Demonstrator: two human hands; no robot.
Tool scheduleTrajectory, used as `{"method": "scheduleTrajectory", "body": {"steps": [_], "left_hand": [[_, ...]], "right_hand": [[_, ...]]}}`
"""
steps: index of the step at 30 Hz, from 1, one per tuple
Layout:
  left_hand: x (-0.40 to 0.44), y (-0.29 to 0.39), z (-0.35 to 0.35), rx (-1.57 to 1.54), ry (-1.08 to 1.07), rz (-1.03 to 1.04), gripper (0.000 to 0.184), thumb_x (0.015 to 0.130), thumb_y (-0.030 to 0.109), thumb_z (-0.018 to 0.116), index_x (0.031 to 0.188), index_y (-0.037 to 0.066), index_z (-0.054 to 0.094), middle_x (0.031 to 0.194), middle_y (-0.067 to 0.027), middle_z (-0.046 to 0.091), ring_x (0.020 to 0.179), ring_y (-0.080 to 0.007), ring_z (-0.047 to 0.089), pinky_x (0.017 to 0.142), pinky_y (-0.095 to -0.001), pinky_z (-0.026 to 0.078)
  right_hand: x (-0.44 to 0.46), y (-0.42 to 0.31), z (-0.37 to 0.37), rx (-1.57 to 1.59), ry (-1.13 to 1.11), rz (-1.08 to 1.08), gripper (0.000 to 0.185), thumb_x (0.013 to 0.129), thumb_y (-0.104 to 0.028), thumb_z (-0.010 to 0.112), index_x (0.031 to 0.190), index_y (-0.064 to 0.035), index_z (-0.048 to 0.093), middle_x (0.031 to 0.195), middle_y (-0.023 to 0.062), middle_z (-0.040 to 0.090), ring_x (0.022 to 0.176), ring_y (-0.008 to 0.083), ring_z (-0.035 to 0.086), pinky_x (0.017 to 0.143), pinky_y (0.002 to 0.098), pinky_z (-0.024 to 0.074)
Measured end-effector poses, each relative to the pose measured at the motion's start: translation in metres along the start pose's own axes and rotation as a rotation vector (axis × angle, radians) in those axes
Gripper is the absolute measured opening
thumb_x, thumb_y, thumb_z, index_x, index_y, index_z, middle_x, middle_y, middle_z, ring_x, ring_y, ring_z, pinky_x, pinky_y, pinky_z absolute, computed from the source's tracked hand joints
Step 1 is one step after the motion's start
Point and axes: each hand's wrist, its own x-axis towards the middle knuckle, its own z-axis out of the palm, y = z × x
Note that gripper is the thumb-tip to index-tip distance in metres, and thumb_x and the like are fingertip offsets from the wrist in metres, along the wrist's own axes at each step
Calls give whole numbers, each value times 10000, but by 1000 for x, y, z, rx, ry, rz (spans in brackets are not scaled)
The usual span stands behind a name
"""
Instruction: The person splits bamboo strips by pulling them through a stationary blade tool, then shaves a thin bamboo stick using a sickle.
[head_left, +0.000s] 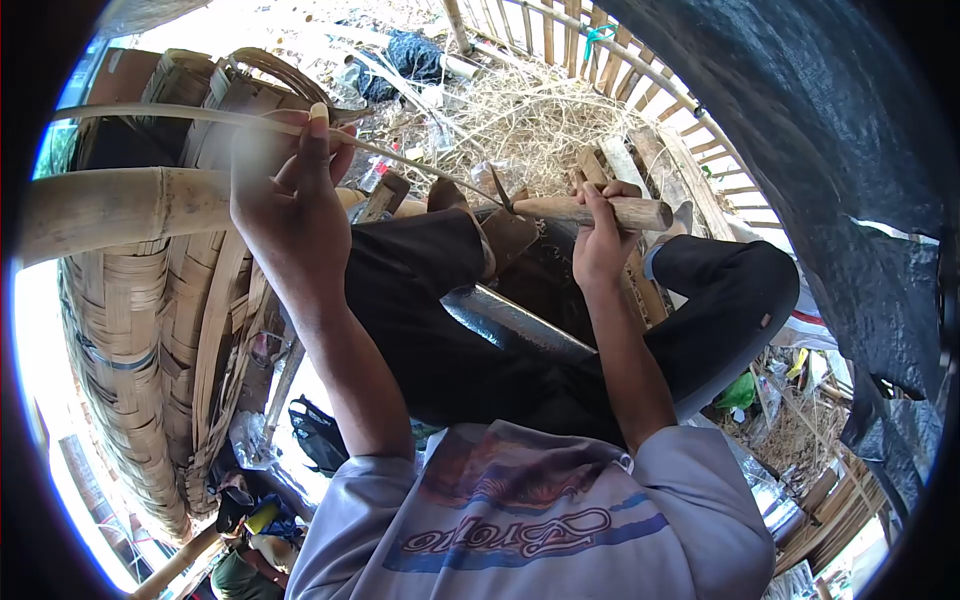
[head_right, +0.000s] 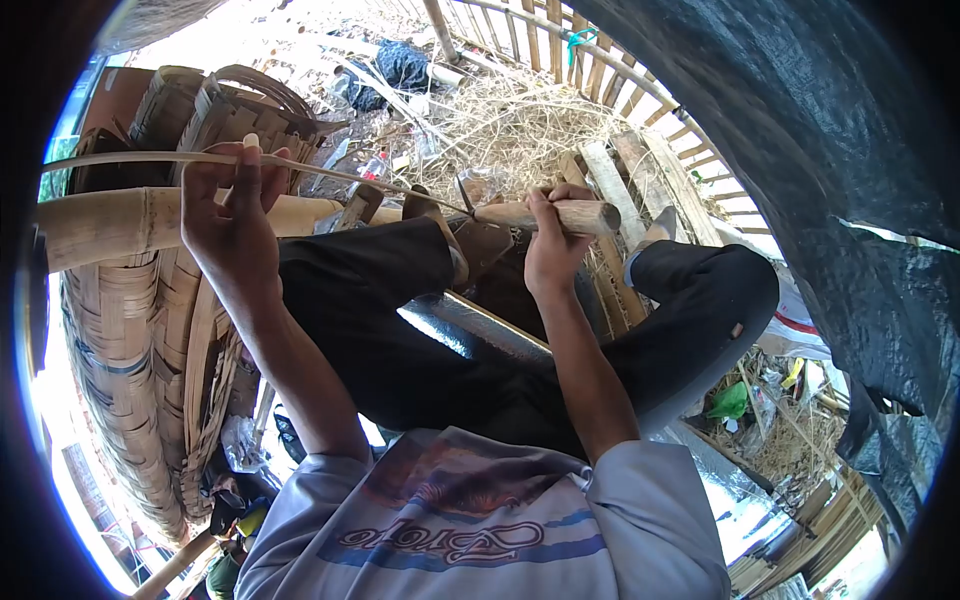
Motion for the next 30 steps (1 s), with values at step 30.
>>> {"method": "scheduleTrajectory", "body": {"steps": [30], "left_hand": [[-1,2,3,70,-42,-3,99,928,42,549,991,-23,508,903,-122,591,763,-182,660,692,-288,601]], "right_hand": [[-7,51,-36,-323,26,-69,225,786,17,669,855,-100,491,837,20,516,789,148,557,755,291,451]]}}
